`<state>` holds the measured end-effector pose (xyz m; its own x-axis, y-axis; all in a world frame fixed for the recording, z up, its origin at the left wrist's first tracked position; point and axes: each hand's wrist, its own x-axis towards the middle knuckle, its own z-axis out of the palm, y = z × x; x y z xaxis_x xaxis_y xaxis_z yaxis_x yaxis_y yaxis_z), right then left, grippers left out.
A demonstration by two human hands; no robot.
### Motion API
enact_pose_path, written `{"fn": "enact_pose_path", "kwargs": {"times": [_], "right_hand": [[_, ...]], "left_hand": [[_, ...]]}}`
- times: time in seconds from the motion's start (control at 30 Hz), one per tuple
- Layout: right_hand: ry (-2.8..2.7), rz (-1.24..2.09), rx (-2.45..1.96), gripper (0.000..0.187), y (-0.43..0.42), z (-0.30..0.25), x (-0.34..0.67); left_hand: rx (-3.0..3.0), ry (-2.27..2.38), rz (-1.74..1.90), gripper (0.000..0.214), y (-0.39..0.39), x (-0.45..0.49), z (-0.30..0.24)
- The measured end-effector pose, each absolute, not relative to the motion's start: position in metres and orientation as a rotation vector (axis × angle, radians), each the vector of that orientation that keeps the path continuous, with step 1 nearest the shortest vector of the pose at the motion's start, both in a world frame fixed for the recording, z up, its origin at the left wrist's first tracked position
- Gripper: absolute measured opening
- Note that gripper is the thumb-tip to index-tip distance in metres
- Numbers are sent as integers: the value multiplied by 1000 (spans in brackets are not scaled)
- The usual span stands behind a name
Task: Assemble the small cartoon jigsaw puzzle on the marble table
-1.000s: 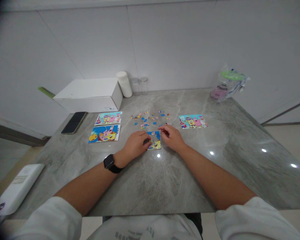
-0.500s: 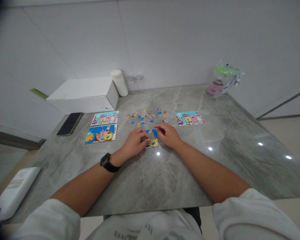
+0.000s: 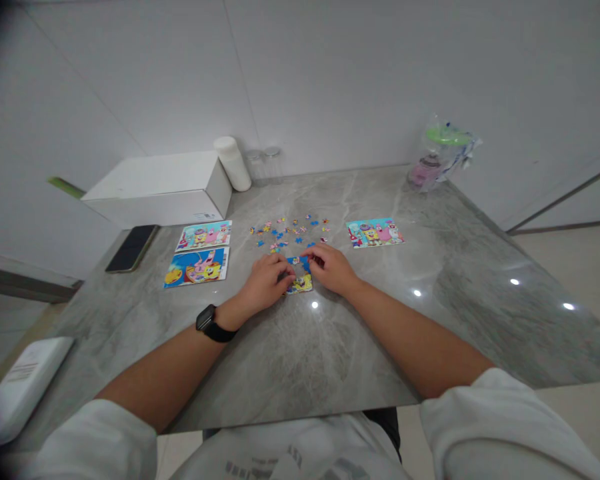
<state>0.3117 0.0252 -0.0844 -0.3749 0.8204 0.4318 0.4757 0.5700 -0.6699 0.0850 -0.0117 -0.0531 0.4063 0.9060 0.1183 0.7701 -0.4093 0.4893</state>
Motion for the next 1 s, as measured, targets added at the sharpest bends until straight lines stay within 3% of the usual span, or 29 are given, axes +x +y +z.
{"fn": "enact_pose_path", "kwargs": {"times": [0.67,1.0], "right_hand": [[-2047,566,-1055,24,25,-83,313],[-2052,577,-1061,24,24,-80,314]], "left_hand": [[2425,1446,576,13,-18,84,-56],[2656,1254,374,23,-32,85,-48]]}}
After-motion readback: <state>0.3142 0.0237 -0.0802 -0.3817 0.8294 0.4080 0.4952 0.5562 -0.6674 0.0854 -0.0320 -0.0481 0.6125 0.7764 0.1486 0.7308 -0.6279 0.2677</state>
